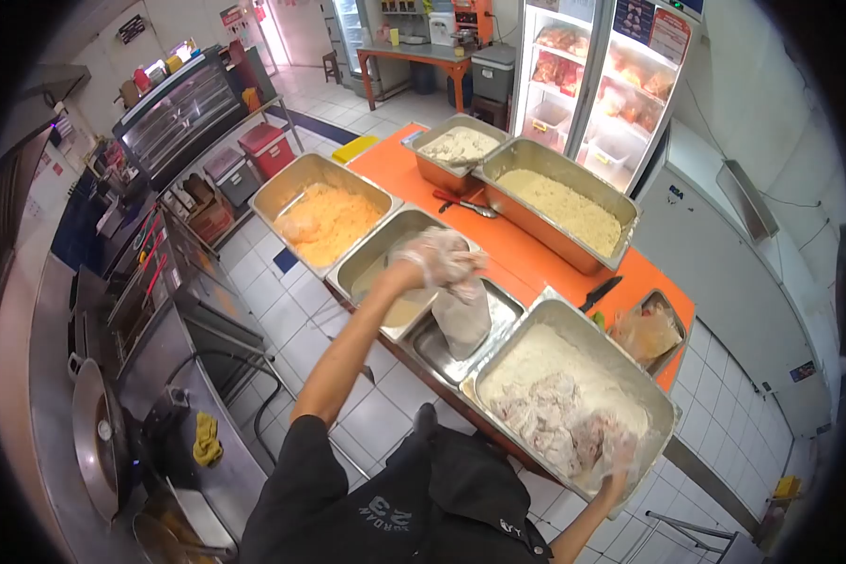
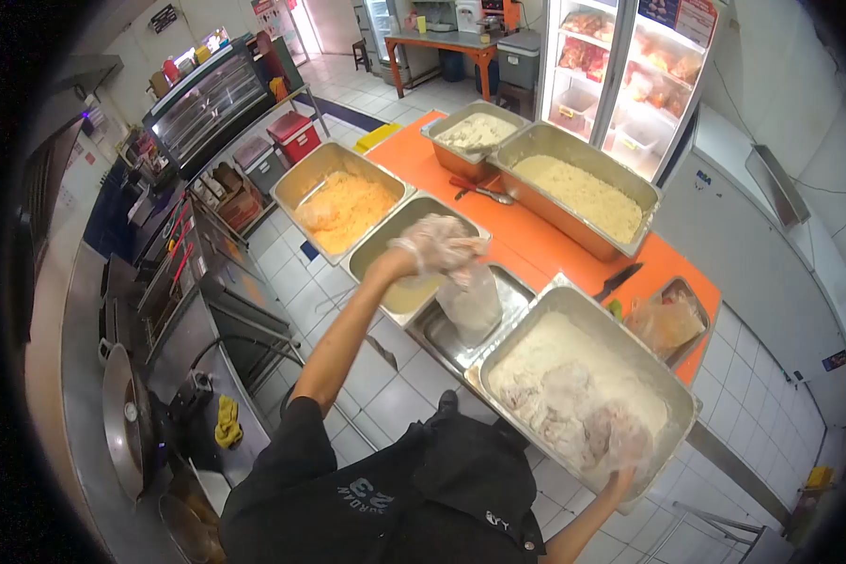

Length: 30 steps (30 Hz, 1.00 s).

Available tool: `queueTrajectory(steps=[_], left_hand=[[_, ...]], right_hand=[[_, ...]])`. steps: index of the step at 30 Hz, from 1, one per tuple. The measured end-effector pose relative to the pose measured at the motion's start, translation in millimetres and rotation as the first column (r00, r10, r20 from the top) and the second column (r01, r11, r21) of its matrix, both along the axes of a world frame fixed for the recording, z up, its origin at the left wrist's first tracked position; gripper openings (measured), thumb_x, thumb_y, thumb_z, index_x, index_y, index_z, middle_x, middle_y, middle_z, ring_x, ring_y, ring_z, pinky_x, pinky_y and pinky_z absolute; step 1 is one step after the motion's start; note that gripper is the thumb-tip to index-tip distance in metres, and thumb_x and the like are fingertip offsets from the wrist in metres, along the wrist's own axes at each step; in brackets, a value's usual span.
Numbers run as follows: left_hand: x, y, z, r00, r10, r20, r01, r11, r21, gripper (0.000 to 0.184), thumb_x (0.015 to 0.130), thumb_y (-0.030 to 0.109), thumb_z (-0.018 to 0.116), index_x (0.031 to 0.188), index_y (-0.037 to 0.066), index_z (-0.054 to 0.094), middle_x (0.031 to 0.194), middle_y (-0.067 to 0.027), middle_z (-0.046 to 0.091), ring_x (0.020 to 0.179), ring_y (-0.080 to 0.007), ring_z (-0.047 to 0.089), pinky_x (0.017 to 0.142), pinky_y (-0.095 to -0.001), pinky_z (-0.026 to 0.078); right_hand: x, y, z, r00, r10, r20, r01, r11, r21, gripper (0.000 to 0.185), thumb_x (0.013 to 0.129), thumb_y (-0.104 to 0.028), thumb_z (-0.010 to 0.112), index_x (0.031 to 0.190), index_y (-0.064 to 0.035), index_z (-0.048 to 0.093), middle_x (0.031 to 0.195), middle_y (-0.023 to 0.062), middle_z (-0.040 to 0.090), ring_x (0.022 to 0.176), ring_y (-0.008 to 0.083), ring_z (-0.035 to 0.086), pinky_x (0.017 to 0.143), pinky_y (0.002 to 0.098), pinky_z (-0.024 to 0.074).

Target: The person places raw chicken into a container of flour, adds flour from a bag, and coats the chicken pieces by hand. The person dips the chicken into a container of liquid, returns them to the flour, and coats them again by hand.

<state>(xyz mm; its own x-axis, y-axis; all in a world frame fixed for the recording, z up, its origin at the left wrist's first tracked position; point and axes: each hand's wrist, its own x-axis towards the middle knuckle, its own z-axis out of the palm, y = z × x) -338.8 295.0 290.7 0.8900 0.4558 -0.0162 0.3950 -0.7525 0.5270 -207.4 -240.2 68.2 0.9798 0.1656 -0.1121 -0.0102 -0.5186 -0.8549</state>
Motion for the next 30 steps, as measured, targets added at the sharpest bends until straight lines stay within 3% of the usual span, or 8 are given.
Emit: queueTrajectory(steps=[4, 8, 12, 19, 22, 24, 28, 30], left_hand=[[-20.9, 126.7, -87.3, 0.982, 0.093, -0.166, -0.089, 0.996, 0.031, 0.036, 0.074, 0.046, 0.064, 0.085, 0.011, 0.064, 0.089, -0.0134, 0.066, 0.083, -0.0286, 0.064, 0.072, -0.039, 0.05], [-6.6, 141.0, -125.0, 0.867, 0.204, -0.455, -0.23, 0.973, -0.003, 0.041, 0.073, 0.044, 0.069, 0.096, 0.01, 0.063, 0.105, -0.0156, 0.065, 0.102, -0.0286, 0.061, 0.086, -0.0379, 0.049], [-0.2, 137.5, -160.8, 0.878, 0.307, -0.367, -0.31, 0.949, 0.054, 0.062, 0.074, 0.045, 0.069, 0.118, 0.005, 0.051, 0.125, -0.0245, 0.052, 0.113, -0.0352, 0.055, 0.092, -0.0401, 0.047], [-73.8, 134.7, -154.8, 0.809, 0.492, -0.322, -0.492, 0.866, 0.087, 0.055, 0.078, 0.045, 0.066, 0.107, -0.001, 0.057, 0.11, -0.0225, 0.062, 0.103, -0.0356, 0.06, 0.085, -0.0412, 0.049], [-96.5, 139.9, -195.7, 0.817, 0.219, -0.534, -0.284, 0.958, -0.043, 0.037, 0.08, 0.033, 0.064, 0.094, -0.001, 0.064, 0.1, -0.022, 0.065, 0.093, -0.0367, 0.063, 0.076, -0.0411, 0.05], [-101.9, 153.8, -240.2, 0.934, 0.123, -0.337, -0.292, 0.804, -0.517, 0.029, 0.08, 0.027, 0.062, 0.085, -0.002, 0.067, 0.087, -0.0208, 0.067, 0.082, -0.0346, 0.064, 0.069, -0.0405, 0.049], [-108.5, 153.6, -247.8, 0.929, 0.243, -0.278, -0.368, 0.659, -0.656, 0.038, 0.079, 0.031, 0.064, 0.094, -0.004, 0.065, 0.091, -0.02, 0.066, 0.083, -0.0323, 0.062, 0.068, -0.0382, 0.048], [-114.8, 150.3, -247.4, 0.943, -0.113, -0.312, 0.154, 0.982, 0.111, 0.036, 0.079, 0.031, 0.063, 0.098, 0.0, 0.066, 0.098, -0.0257, 0.065, 0.094, -0.0365, 0.062, 0.078, -0.0417, 0.047]], right_hand=[[-48.1, 52.0, 35.5, 0.989, -0.042, -0.143, 0.093, 0.925, 0.369, 0.028, 0.086, -0.013, 0.058, 0.109, 0.0024, 0.057, 0.102, 0.0122, 0.061, 0.091, 0.0274, 0.058, 0.078, 0.0379, 0.0504], [-72.5, 98.6, 54.6, 0.98, -0.017, -0.197, 0.101, 0.898, 0.428, 0.028, 0.087, -0.013, 0.058, 0.11, 0.0021, 0.056, 0.103, 0.0116, 0.06, 0.091, 0.0269, 0.057, 0.078, 0.0379, 0.0505], [-88.0, 125.1, 62.3, 0.976, -0.042, -0.212, 0.131, 0.896, 0.425, 0.029, 0.087, -0.014, 0.057, 0.111, 0.0017, 0.055, 0.105, 0.0116, 0.059, 0.093, 0.027, 0.056, 0.079, 0.0385, 0.0498], [-103.4, 131.8, 66.6, 0.964, -0.136, -0.228, 0.217, 0.898, 0.383, 0.032, 0.087, -0.017, 0.056, 0.113, 0.0009, 0.053, 0.108, 0.0115, 0.057, 0.095, 0.0273, 0.055, 0.081, 0.0394, 0.0486], [-106.3, 132.0, 65.0, 0.962, -0.151, -0.229, 0.231, 0.897, 0.378, 0.033, 0.087, -0.017, 0.056, 0.114, 0.0006, 0.052, 0.109, 0.0115, 0.056, 0.096, 0.0274, 0.054, 0.081, 0.0398, 0.0481], [-104.5, 136.4, 67.1, 0.964, -0.14, -0.226, 0.22, 0.897, 0.383, 0.033, 0.087, -0.018, 0.056, 0.115, 0.0004, 0.051, 0.11, 0.0115, 0.055, 0.097, 0.0275, 0.054, 0.082, 0.0401, 0.0478], [-99.7, 148.6, 68.2, 0.969, -0.104, -0.222, 0.189, 0.894, 0.406, 0.035, 0.087, -0.019, 0.055, 0.116, 0.0, 0.05, 0.111, 0.0115, 0.054, 0.098, 0.0276, 0.053, 0.083, 0.0406, 0.0471], [-95.6, 153.0, 69.0, 0.972, -0.085, -0.219, 0.172, 0.892, 0.418, 0.036, 0.087, -0.02, 0.055, 0.116, -0.0002, 0.05, 0.112, 0.0115, 0.054, 0.099, 0.0277, 0.052, 0.083, 0.0409, 0.0467]])
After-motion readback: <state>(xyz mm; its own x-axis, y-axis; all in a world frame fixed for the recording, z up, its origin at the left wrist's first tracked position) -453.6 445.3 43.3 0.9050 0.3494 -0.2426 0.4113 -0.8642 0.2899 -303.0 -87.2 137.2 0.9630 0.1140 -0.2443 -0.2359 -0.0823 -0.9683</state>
